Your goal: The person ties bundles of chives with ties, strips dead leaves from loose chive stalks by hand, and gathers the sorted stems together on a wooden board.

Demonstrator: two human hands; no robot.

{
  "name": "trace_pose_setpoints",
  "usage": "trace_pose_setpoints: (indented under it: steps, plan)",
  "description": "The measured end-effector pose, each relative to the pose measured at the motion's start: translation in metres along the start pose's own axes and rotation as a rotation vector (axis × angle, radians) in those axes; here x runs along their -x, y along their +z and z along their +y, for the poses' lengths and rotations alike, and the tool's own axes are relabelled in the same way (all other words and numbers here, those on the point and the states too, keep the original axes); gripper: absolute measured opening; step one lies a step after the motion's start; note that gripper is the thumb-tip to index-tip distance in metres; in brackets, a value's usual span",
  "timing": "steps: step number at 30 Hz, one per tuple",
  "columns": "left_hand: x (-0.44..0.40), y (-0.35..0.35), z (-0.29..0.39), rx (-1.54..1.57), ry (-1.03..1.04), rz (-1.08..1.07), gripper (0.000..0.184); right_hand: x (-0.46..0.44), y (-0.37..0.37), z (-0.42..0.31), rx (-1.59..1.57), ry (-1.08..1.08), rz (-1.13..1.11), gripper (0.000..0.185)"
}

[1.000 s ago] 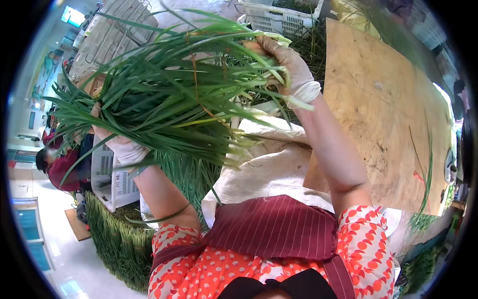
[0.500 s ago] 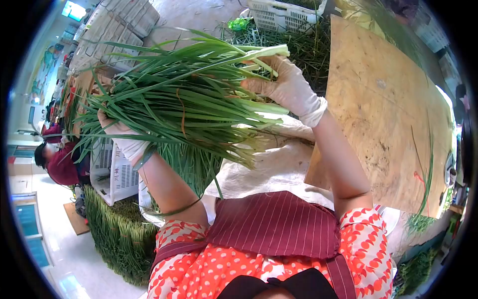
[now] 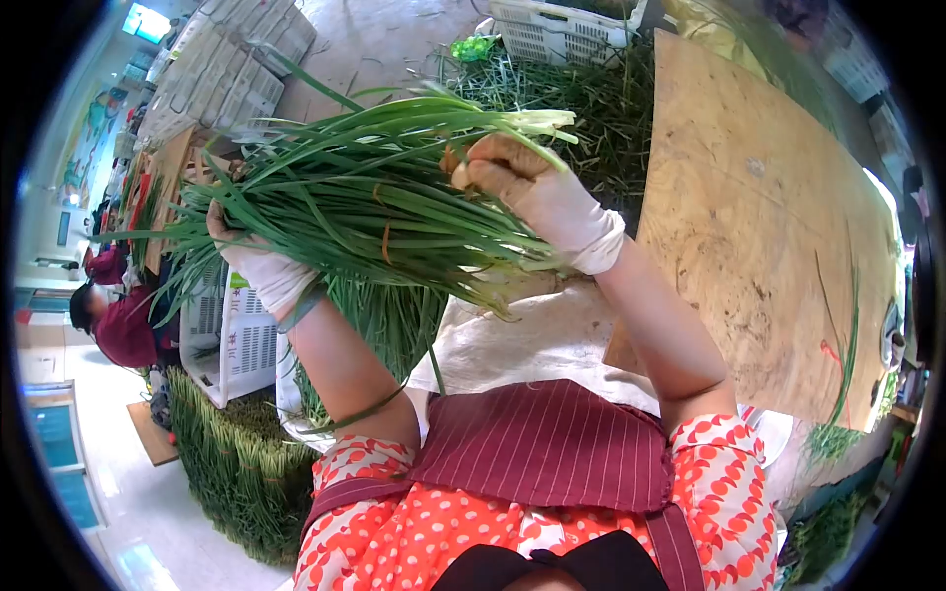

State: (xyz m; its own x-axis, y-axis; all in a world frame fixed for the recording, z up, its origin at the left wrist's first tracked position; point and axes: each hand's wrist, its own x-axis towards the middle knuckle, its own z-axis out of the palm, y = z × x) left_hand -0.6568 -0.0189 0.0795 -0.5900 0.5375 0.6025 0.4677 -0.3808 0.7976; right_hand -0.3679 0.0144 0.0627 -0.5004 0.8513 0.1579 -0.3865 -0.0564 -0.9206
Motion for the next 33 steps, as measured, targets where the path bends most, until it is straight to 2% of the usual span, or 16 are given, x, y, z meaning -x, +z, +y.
trace_pose_setpoints:
  steps: [2,4,5,7,10,13,14,15,16,18,20,22,24,27,30,33]
  plan:
    - [-0.006,-0.003,-0.002,0.271,-0.167,0.052,0.036,0.002,-0.003,0.001,-0.038,-0.162,-0.008,0.014]
    - [-0.010,-0.005,-0.001,0.542,-0.330,0.106,0.037,0.014,0.000,-0.021,-0.521,0.111,0.227,0.017]
    - [-0.010,-0.007,0.000,0.716,-0.374,0.059,0.037,0.017,-0.017,-0.022,-0.447,0.083,0.032,0.020]
    - [-0.014,-0.020,-0.002,1.047,-0.494,-0.096,0.033,0.025,-0.037,-0.028,-0.386,0.083,0.048,0.021]
    - [-0.011,-0.030,-0.013,0.611,-0.267,0.051,0.030,0.035,-0.071,-0.042,-0.222,-0.014,0.240,0.021]
    - [-0.009,-0.032,0.000,0.725,-0.390,0.128,0.032,0.043,-0.111,-0.050,-0.214,-0.185,0.480,0.023]
    - [-0.005,-0.029,0.008,0.649,-0.457,0.241,0.037,0.044,-0.115,-0.055,0.220,-0.072,0.693,0.023]
    - [-0.010,-0.044,-0.004,0.999,-0.501,-0.008,0.039,0.041,-0.117,-0.051,0.445,-0.024,0.790,0.024]
    - [-0.007,-0.043,-0.008,1.003,-0.501,-0.010,0.039,0.039,-0.119,-0.047,0.665,0.046,0.889,0.024]
    - [0.002,-0.025,0.008,0.645,-0.431,0.212,0.039,0.025,-0.110,-0.019,0.563,-0.162,0.337,0.026]
    - [-0.001,-0.027,0.003,0.480,-0.413,0.313,0.039,0.014,-0.086,-0.025,0.423,-0.037,0.255,0.030]
    - [-0.009,-0.042,-0.010,0.833,-0.572,0.172,0.038,0.002,-0.066,-0.027,0.418,-0.093,0.164,0.032]
    - [-0.014,-0.047,-0.016,0.856,-0.577,0.144,0.037,-0.008,-0.053,-0.021,0.197,-0.050,0.005,0.037]
    - [-0.005,-0.034,-0.002,0.816,-0.544,0.142,0.037,-0.018,-0.047,-0.012,0.346,0.038,0.125,0.037]
    - [-0.004,-0.035,-0.005,0.716,-0.465,0.154,0.038,-0.017,-0.056,-0.022,0.693,-0.356,0.240,0.023]
    - [-0.007,-0.050,-0.021,0.678,-0.441,0.148,0.040,-0.008,-0.093,-0.048,0.717,-0.366,0.481,0.026]
